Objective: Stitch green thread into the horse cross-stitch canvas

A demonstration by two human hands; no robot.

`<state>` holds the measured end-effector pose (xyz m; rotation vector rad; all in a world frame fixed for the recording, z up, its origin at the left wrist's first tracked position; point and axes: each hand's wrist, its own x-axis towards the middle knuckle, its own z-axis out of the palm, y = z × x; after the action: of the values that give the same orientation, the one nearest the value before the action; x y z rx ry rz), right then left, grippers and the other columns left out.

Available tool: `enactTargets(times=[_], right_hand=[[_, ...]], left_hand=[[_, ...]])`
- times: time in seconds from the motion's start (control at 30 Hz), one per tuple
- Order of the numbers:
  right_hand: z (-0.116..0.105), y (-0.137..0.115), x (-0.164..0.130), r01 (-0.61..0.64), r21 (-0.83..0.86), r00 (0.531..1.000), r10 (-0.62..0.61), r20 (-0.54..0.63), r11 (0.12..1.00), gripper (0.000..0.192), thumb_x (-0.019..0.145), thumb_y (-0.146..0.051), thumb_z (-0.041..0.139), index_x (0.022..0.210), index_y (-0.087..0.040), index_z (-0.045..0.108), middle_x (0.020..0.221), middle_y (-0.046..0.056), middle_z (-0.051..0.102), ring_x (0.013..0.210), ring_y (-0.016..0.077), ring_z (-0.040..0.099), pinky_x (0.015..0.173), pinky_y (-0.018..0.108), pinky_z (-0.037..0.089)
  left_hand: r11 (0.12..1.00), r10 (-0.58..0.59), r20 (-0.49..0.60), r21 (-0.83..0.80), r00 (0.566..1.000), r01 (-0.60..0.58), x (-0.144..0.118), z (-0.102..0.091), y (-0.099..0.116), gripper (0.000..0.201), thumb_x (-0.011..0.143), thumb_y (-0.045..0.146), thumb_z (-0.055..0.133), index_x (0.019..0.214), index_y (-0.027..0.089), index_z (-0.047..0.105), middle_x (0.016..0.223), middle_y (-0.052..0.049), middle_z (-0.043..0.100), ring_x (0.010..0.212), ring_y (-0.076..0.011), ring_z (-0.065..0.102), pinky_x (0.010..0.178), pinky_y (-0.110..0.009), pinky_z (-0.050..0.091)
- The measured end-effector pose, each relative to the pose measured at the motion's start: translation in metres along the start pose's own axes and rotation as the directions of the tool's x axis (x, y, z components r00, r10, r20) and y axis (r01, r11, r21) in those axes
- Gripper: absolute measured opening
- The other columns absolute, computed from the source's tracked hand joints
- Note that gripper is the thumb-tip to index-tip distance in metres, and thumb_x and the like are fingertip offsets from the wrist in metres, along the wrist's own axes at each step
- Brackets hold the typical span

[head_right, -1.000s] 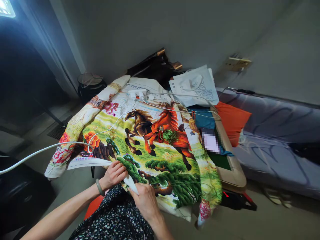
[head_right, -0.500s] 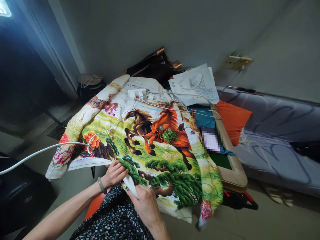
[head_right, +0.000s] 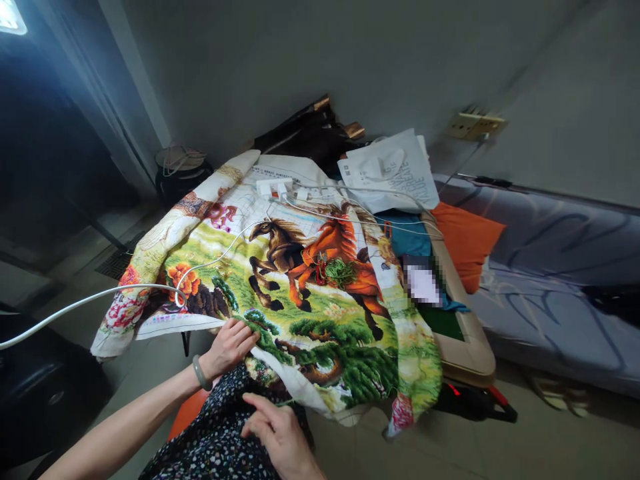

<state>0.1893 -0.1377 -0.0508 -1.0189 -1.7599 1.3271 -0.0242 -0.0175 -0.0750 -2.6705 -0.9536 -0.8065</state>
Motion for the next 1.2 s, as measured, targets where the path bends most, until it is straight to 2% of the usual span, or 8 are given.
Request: enactTargets(times=[0.13,0.27,0.33,0.43,0.5,0.57,0.83,1.2], right_hand=[[-0.018,0.013,0.017,0.151,-0.244,0.987,-0.158,-0.009,0.958,0.035,0.109,-0.034,0.048,0.116,-0.019,0.078,0.094,0.008,0.080,0.082,0.0195,0.079,0.076,0.025,0.062],[-0.069,-0.009,0.064,0.277,-0.269,0.927,-0.330,-0.176,0.922,0.022,0.104,-0.026,0.057,0.111,-0.023,0.078,0.093,0.005,0.081,0.086,0.0176,0.079,0.084,0.024,0.062],[-0.086,-0.016,0.100,0.187,-0.175,0.918,-0.236,-0.319,0.967,0.023,0.103,-0.034,0.059,0.112,-0.020,0.076,0.088,0.006,0.080,0.085,0.0190,0.078,0.084,0.027,0.063],[-0.089,-0.015,0.150,0.091,0.101,0.893,-0.037,-0.448,0.991,0.038,0.093,-0.053,0.067,0.103,-0.016,0.070,0.076,0.006,0.077,0.071,0.0208,0.076,0.075,0.032,0.064],[-0.080,-0.012,0.165,0.054,0.251,0.871,0.077,-0.484,0.967,0.046,0.085,-0.061,0.071,0.096,-0.017,0.066,0.073,0.005,0.075,0.060,0.0193,0.073,0.067,0.031,0.063],[-0.065,-0.010,0.160,0.014,0.324,0.845,0.162,-0.510,0.946,0.049,0.084,-0.063,0.072,0.093,-0.016,0.063,0.076,0.006,0.074,0.055,0.0170,0.070,0.060,0.028,0.061],[-0.002,0.005,0.115,-0.127,0.200,0.828,0.215,-0.517,0.972,0.055,0.092,-0.070,0.061,0.090,-0.015,0.066,0.069,0.006,0.069,0.053,0.0156,0.067,0.051,0.023,0.055],[0.000,0.018,0.122,-0.191,0.100,0.845,0.216,-0.490,0.976,0.061,0.094,-0.067,0.054,0.102,-0.011,0.076,0.066,0.007,0.068,0.048,0.0143,0.062,0.049,0.023,0.051]], left_hand=[[0.962,-0.183,0.337,-0.134,0.923,0.240,0.015,-0.012,0.000,0.015,0.096,0.013,0.053,0.090,0.017,0.066,0.082,-0.007,0.064,0.079,-0.0193,0.055,0.071,-0.033,0.035],[0.698,-0.370,0.629,-0.298,0.684,0.651,0.052,-0.035,-0.018,0.014,0.080,0.013,0.061,0.069,0.017,0.055,0.072,-0.002,0.057,0.068,-0.0152,0.047,0.065,-0.031,0.031],[0.437,-0.324,0.771,-0.392,0.548,0.809,0.071,-0.042,-0.034,0.024,0.077,0.021,0.065,0.061,0.019,0.046,0.061,0.003,0.044,0.059,-0.0122,0.036,0.059,-0.029,0.026],[0.086,-0.276,0.855,-0.433,0.439,0.897,0.089,-0.044,-0.060,0.024,0.063,0.027,0.072,0.063,0.019,0.049,0.059,0.005,0.043,0.057,-0.0107,0.033,0.056,-0.028,0.024],[-0.028,-0.280,0.902,-0.350,0.329,0.936,0.094,-0.041,-0.072,0.026,0.057,0.033,0.075,0.066,0.019,0.054,0.058,0.005,0.045,0.055,-0.0107,0.033,0.052,-0.027,0.022],[-0.089,-0.256,0.928,-0.302,0.271,0.949,0.094,-0.037,-0.078,0.031,0.053,0.038,0.076,0.066,0.019,0.056,0.057,0.005,0.045,0.052,-0.0102,0.033,0.050,-0.026,0.021],[-0.114,-0.227,0.924,-0.340,0.309,0.933,0.091,-0.030,-0.080,0.036,0.050,0.040,0.071,0.052,0.021,0.040,0.049,0.007,0.032,0.047,-0.0070,0.024,0.046,-0.025,0.013],[-0.152,-0.198,0.917,-0.378,0.346,0.913,0.092,-0.033,-0.080,0.030,0.052,0.038,0.072,0.057,0.018,0.050,0.056,0.005,0.044,0.050,-0.0075,0.034,0.048,-0.023,0.023]])
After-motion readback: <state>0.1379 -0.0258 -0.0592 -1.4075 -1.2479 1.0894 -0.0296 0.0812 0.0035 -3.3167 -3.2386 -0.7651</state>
